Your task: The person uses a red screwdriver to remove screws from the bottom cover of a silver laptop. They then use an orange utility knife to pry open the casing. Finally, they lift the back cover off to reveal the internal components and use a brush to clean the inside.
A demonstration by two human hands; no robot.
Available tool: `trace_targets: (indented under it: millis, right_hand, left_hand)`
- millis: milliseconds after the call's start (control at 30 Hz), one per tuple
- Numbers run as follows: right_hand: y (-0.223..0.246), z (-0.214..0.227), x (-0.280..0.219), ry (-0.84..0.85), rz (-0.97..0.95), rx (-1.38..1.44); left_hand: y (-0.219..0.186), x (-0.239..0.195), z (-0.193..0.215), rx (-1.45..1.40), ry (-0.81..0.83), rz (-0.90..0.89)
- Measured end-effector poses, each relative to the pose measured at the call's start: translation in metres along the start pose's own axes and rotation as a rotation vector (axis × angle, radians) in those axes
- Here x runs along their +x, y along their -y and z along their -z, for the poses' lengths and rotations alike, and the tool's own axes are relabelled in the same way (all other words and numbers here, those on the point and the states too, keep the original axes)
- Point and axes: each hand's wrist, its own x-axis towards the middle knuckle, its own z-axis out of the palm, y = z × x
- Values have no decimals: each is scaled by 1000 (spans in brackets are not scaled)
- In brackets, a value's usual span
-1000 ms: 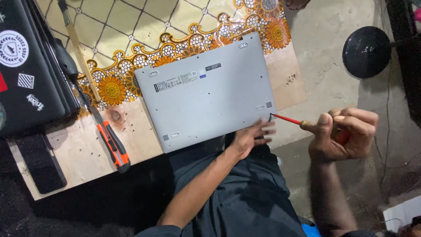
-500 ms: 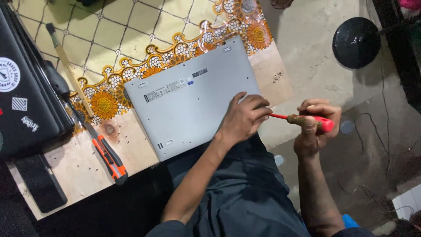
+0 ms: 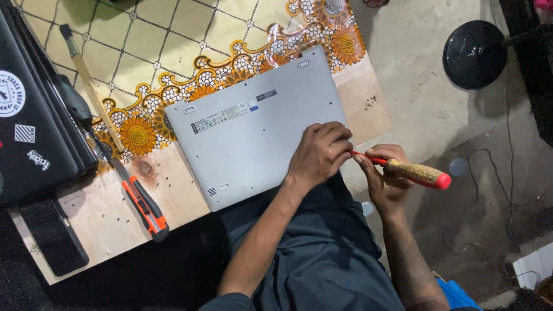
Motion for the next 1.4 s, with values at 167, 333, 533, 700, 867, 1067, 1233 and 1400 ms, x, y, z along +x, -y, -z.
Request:
trace_targets:
  millis: [167,333,533,700,867,1067,1233,1400]
  right_hand:
    - [-2,6,0,86,-127,27]
    - [1,10,5,134,-139,0]
    - [-2,7,-2,93,-76,-108]
    - [2,8,-2,81,-169,-125]
    - [-1,6,0,82,-151,-128]
    - [-1,8,0,81,-112,-139]
    - [-1,11,-3,60,-65,-138]
    - [-1,15,-1,-45,-59,58]
  left_hand:
    - [-4,1,10,-14,7,58]
    - [-3,-2,7,-13,0,61]
    - [-5,0,9,-48,2,76]
    - [-6,1,9,-36,20,94]
    - [-7,2,10,-43,24,101]
    - [-9,3,12,-28,44,107]
    - [-9,3,9,-23,47,129]
    - [-13,6,16,-114,-49,172]
